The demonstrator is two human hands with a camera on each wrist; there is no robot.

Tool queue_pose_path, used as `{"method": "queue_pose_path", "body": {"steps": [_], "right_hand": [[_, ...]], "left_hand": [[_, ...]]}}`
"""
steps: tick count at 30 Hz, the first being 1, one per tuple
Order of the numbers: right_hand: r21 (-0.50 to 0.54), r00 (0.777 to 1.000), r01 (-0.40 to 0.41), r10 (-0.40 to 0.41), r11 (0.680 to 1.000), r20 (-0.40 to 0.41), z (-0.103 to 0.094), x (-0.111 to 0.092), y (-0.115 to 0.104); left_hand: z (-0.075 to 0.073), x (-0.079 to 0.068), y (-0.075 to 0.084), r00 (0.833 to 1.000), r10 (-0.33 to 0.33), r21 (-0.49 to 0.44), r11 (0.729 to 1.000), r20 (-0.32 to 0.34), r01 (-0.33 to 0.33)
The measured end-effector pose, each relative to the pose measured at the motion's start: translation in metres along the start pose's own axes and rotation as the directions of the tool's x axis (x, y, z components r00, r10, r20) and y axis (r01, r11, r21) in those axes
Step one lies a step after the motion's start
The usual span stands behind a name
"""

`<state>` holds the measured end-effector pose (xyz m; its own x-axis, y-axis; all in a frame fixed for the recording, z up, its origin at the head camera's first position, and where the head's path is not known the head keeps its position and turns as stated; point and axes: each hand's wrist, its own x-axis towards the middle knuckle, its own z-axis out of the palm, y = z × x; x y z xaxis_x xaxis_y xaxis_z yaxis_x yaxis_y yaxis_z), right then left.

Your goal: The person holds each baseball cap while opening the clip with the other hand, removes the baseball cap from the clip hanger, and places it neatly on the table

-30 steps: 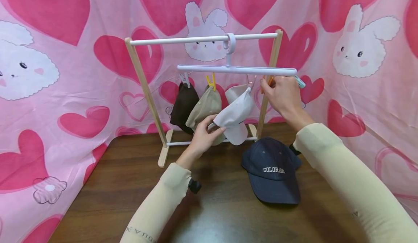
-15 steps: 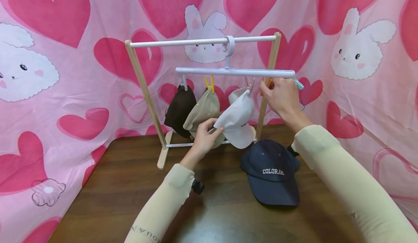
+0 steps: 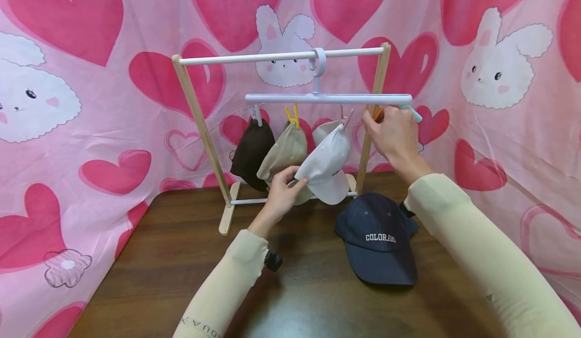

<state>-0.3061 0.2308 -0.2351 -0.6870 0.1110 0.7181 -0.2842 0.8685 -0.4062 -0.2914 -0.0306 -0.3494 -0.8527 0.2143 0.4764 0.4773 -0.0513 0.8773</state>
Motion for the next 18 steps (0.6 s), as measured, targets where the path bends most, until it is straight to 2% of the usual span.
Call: {"method": "queue_pose_path", "body": {"steps": [3, 6, 10, 14, 18], "right_hand": [[-0.02, 1.0, -0.014, 0.015, 1.0, 0.021, -0.001, -0.002, -0.002], [-0.009, 0.998, -0.017, 0.017, 1.0, 0.067, -0.001, -0.004, -0.002], [0.083, 0.994, 0.005, -0.014, 0.997, 0.106, 0.0, -0.004, -0.001], [0.182, 0.992, 0.011, -0.034, 0.983, 0.123, 0.001, -0.004, -0.004], [0.231, 0.99, 0.047, -0.077, 0.972, 0.122, 0.0, -0.003, -0.01]], "left_hand": [[0.0, -0.002, 0.003, 1.0, 0.002, 0.006, 1.0, 0.004, -0.002], [0.001, 0.002, -0.009, 1.0, 0.002, 0.007, 1.0, -0.005, -0.002], [0.002, 0.007, -0.025, 1.0, 0.003, -0.003, 1.0, -0.021, -0.003], [0.004, 0.009, -0.028, 1.0, 0.007, -0.012, 1.0, -0.021, -0.007], [0.005, 0.008, -0.029, 1.0, 0.017, -0.013, 1.0, -0.019, -0.017]]}}
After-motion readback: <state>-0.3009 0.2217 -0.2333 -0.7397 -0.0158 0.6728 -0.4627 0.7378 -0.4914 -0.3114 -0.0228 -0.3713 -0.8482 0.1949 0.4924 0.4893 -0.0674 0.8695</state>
